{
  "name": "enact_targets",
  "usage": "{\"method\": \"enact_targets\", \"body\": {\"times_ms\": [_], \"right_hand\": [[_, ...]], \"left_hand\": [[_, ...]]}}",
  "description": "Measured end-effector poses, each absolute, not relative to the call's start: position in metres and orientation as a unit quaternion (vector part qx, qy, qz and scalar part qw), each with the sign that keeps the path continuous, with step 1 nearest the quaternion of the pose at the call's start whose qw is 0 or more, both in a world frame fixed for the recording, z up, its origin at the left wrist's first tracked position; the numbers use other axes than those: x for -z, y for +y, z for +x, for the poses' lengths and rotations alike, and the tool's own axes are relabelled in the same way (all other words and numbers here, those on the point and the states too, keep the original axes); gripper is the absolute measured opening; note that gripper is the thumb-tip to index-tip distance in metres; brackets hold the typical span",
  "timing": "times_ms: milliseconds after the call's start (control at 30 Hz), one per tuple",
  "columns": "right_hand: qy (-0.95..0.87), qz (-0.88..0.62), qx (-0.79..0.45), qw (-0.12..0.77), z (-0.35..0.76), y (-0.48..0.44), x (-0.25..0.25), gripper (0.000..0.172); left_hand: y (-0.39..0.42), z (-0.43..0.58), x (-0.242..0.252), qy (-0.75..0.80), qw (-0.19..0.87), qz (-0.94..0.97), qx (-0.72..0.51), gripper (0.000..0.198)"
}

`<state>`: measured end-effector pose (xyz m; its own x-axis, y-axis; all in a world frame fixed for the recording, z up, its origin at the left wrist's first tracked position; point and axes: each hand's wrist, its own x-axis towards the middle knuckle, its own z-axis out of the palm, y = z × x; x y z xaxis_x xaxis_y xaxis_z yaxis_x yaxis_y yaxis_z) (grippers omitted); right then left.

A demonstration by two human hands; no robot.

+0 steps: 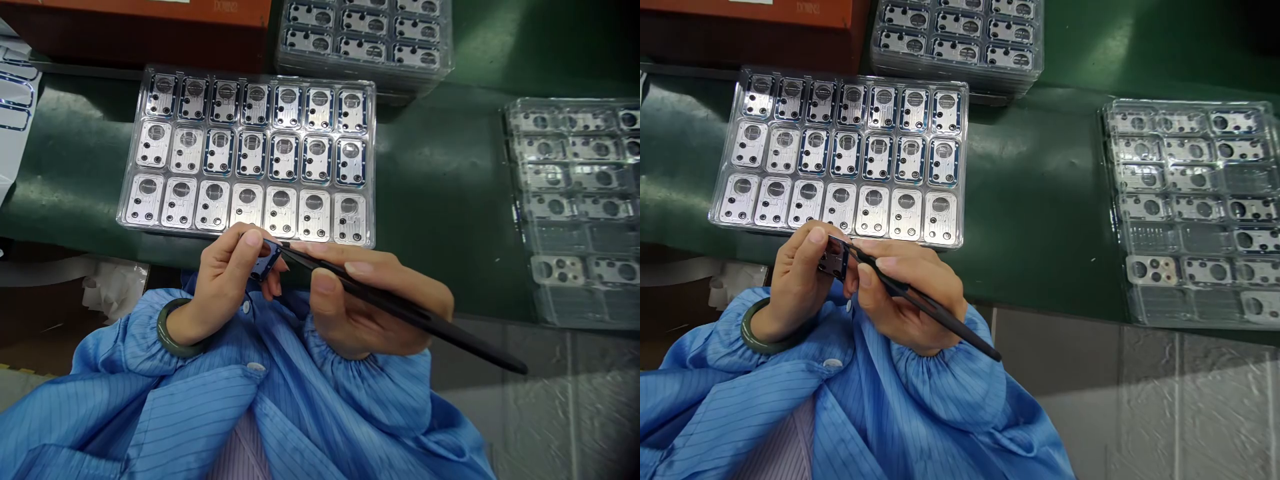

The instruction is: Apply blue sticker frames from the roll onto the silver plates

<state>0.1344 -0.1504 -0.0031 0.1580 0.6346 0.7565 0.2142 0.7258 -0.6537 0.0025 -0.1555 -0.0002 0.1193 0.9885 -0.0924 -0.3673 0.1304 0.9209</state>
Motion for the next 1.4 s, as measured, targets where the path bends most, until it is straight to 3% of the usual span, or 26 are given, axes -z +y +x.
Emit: {"method": "enact_targets", "body": {"times_ms": [1167,1400], "right_hand": [[-0.606,-0.316,-0.11,0.721,0.1275,-0.1456,0.0097,0.044],[-0.623,-0.289,-0.143,0.712,0.1299,-0.1464,0.0086,0.05]], "left_hand": [[-0.1572,0.0006,-0.0009,0.405,0.636,0.384,-0.533,0.028],[-0.1568,0.0009,-0.0013,0.404,0.637,0.375,-0.538,0.028]]}}
